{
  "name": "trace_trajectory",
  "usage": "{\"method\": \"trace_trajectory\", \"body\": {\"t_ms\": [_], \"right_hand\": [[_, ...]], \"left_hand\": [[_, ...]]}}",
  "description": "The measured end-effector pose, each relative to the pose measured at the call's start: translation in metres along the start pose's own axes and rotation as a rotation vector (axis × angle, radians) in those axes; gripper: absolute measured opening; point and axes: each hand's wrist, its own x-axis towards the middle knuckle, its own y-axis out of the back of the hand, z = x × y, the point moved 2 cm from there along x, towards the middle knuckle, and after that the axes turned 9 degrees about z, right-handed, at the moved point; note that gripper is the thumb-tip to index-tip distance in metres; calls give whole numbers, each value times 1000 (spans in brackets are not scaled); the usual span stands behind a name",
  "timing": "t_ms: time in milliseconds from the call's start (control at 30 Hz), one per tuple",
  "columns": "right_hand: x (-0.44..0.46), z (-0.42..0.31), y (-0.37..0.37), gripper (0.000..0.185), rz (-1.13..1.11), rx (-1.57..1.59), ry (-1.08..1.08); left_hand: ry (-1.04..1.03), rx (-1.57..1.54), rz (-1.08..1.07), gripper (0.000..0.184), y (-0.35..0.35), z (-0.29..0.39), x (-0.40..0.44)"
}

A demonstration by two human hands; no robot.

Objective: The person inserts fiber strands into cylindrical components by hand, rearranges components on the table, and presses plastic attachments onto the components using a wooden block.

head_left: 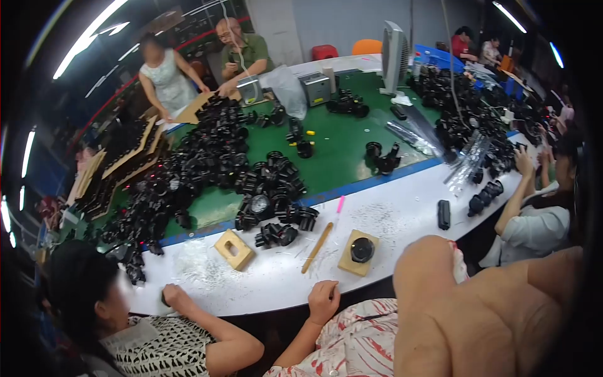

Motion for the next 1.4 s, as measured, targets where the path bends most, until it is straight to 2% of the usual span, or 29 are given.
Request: {"method": "trace_trajectory", "body": {"t_ms": [267,567,667,733,833,900,933,1000,1033,1133,1233,1300,1400], "right_hand": [[-12,-26,-6,21,57,53,-40],[-8,-59,25,27,51,166,-48],[-9,-62,34,29,38,218,-80],[-12,-62,42,30,34,242,-88],[-14,-58,55,28,28,272,-96],[-17,-56,65,27,26,286,-102],[-19,-57,68,27,28,284,-105],[-23,-57,76,26,34,281,-103],[-25,-58,79,25,36,273,-95],[-27,-64,84,24,41,223,-72],[-29,-72,87,22,56,148,-29],[-31,-77,90,21,50,106,1],[-38,-87,91,20,47,41,52]], "left_hand": [[-18,132,163,16,-12,6,-6],[-37,240,172,18,-18,14,-1],[140,150,130,20,-16,10,-6],[204,93,189,21,-8,23,-8],[298,-46,272,23,6,56,5],[159,-46,317,26,22,101,24],[168,-44,316,26,31,123,35],[-110,-66,344,24,51,172,68],[-301,-156,369,30,61,193,84],[-441,-503,353,23,76,275,110],[-488,-791,220,23,80,327,131],[-114,-878,190,9,74,361,135],[-306,-948,212,13,65,369,136]]}}
